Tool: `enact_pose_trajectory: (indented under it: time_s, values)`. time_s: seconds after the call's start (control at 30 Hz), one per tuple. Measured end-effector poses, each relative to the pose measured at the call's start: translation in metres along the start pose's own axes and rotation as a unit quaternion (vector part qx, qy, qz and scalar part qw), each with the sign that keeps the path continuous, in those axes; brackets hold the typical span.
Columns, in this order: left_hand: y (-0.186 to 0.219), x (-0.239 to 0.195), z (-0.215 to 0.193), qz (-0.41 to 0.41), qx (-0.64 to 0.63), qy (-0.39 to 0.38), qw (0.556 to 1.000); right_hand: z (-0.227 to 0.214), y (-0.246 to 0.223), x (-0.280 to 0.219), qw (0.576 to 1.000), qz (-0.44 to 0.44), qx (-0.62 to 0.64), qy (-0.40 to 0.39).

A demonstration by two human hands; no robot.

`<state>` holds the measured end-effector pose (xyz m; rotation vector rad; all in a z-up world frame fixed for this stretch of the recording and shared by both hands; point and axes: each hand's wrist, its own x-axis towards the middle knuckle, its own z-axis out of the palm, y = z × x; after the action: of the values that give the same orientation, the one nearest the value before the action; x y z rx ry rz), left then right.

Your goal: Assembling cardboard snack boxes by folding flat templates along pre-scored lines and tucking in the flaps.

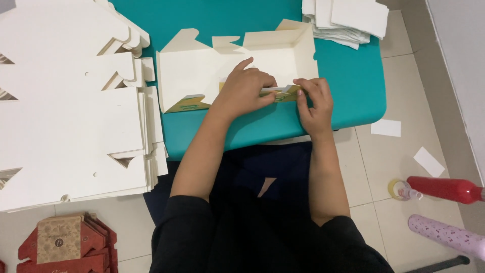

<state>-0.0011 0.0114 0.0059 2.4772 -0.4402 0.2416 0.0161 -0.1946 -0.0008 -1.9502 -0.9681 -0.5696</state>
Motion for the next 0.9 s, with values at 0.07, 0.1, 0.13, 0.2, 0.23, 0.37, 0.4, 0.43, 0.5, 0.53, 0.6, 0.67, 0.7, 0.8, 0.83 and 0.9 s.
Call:
enact_pose_trajectory:
  time_s: [0.07, 0.1, 0.13, 0.2, 0.23, 0.37, 0.4, 0.43, 0.5, 0.53, 0.6, 0.67, 0.7, 0.8, 0.83, 0.9]
  values:
    - [0.000, 0.001, 0.000, 0.004, -0.001, -0.001, 1.000, 0.000, -0.002, 0.001, 1.000, -0.011, -0.010, -0.005]
    - [0.000, 0.001, 0.000, 0.006, 0.000, 0.001, 1.000, 0.001, -0.003, 0.002, 0.999, -0.025, -0.018, -0.012]
    - [0.002, 0.001, 0.000, 0.007, 0.000, 0.000, 1.000, 0.000, -0.002, 0.002, 0.999, -0.024, -0.020, -0.012]
    - [0.002, -0.001, -0.001, 0.007, 0.002, 0.007, 1.000, 0.000, -0.001, 0.003, 0.998, -0.045, -0.032, -0.025]
    - [0.004, -0.001, -0.002, 0.006, 0.001, 0.007, 1.000, 0.000, -0.001, 0.002, 0.998, -0.045, -0.031, -0.026]
    - [0.006, -0.002, -0.004, 0.007, 0.001, 0.003, 1.000, 0.002, -0.006, 0.005, 0.997, -0.056, -0.056, -0.023]
    - [0.006, -0.001, -0.003, 0.015, 0.004, 0.001, 1.000, 0.002, -0.008, 0.007, 0.996, -0.059, -0.061, -0.020]
    - [0.007, 0.000, -0.004, 0.013, 0.003, 0.003, 1.000, 0.002, -0.008, 0.007, 0.996, -0.060, -0.061, -0.023]
    - [0.008, -0.001, -0.006, 0.021, -0.006, 0.009, 1.000, 0.003, -0.008, 0.007, 0.995, -0.064, -0.073, -0.015]
    - [0.007, -0.002, -0.006, 0.018, -0.006, 0.011, 1.000, 0.005, -0.007, 0.005, 0.995, -0.066, -0.071, -0.017]
    - [0.007, -0.002, -0.007, 0.029, 0.005, 0.011, 1.000, 0.006, -0.005, 0.003, 0.995, -0.058, -0.073, -0.019]
    - [0.018, -0.005, -0.012, 0.058, 0.017, 0.091, 0.994, 0.006, -0.015, 0.003, 0.995, -0.017, -0.098, -0.022]
    - [0.024, -0.007, -0.014, 0.089, 0.030, 0.169, 0.981, 0.006, -0.020, 0.003, 0.992, 0.026, -0.123, -0.023]
    - [0.047, -0.016, -0.043, 0.124, 0.011, 0.260, 0.957, 0.005, -0.021, 0.003, 0.994, 0.025, -0.109, -0.022]
    - [0.046, -0.024, -0.042, 0.125, 0.010, 0.261, 0.957, 0.005, -0.016, 0.004, 0.993, 0.025, -0.110, -0.022]
    - [0.045, -0.041, -0.038, 0.091, 0.018, 0.323, 0.942, 0.005, -0.008, 0.004, 0.995, -0.047, -0.083, -0.018]
